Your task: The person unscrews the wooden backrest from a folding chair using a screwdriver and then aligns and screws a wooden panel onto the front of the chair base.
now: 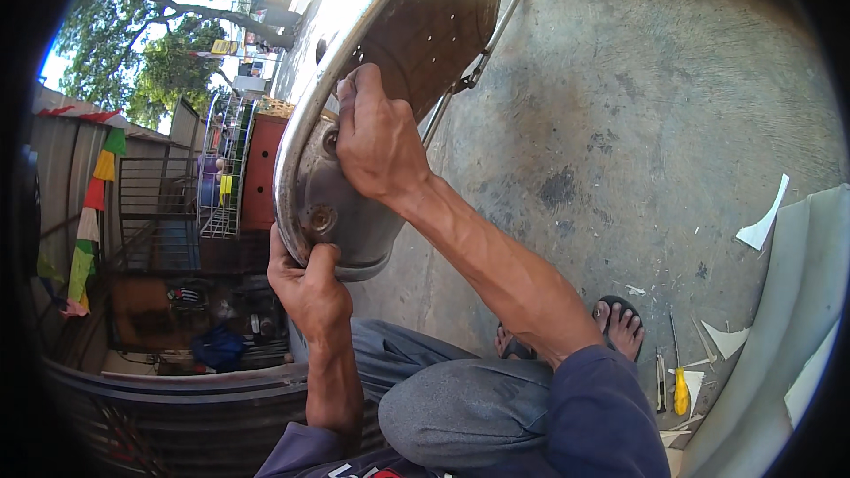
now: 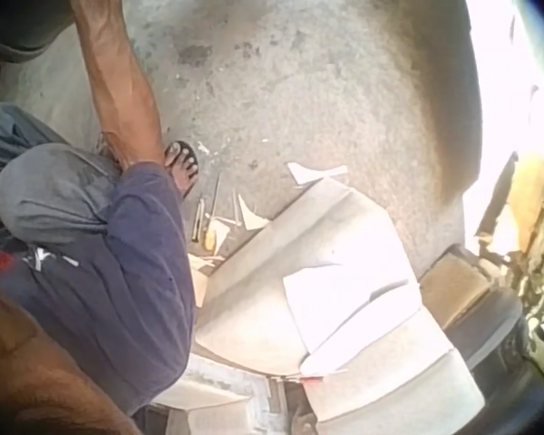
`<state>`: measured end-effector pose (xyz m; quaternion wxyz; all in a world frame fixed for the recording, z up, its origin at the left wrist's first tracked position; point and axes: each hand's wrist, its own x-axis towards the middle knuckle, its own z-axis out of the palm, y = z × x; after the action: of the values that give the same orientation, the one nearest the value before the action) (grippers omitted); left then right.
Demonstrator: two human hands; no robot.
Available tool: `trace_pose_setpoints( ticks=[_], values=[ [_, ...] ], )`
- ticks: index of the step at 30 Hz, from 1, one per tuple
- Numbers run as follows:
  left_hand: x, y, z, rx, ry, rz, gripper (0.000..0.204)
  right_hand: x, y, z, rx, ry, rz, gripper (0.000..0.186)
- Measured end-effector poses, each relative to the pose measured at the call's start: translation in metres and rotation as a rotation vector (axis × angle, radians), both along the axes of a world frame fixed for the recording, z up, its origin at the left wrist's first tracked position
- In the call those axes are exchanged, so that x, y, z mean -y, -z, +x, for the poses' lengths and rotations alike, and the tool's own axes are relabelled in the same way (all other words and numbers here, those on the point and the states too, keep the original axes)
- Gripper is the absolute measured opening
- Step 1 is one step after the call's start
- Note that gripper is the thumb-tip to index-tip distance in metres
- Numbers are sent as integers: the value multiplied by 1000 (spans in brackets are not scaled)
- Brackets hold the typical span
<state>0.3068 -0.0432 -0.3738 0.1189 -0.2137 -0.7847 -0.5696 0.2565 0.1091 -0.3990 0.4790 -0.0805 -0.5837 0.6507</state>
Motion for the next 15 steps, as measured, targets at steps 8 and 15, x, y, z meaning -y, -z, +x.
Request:
trace_pose_setpoints(
  ticks=[8, 15],
  values=[
    [-8, -2, -3, 52, -27, 41, 21, -8, 0, 0, 46, -105, 26, 25],
    [-6, -2, -8, 121, -5, 47, 25, -12, 12, -18, 32, -313, -49, 31]
  ],
)
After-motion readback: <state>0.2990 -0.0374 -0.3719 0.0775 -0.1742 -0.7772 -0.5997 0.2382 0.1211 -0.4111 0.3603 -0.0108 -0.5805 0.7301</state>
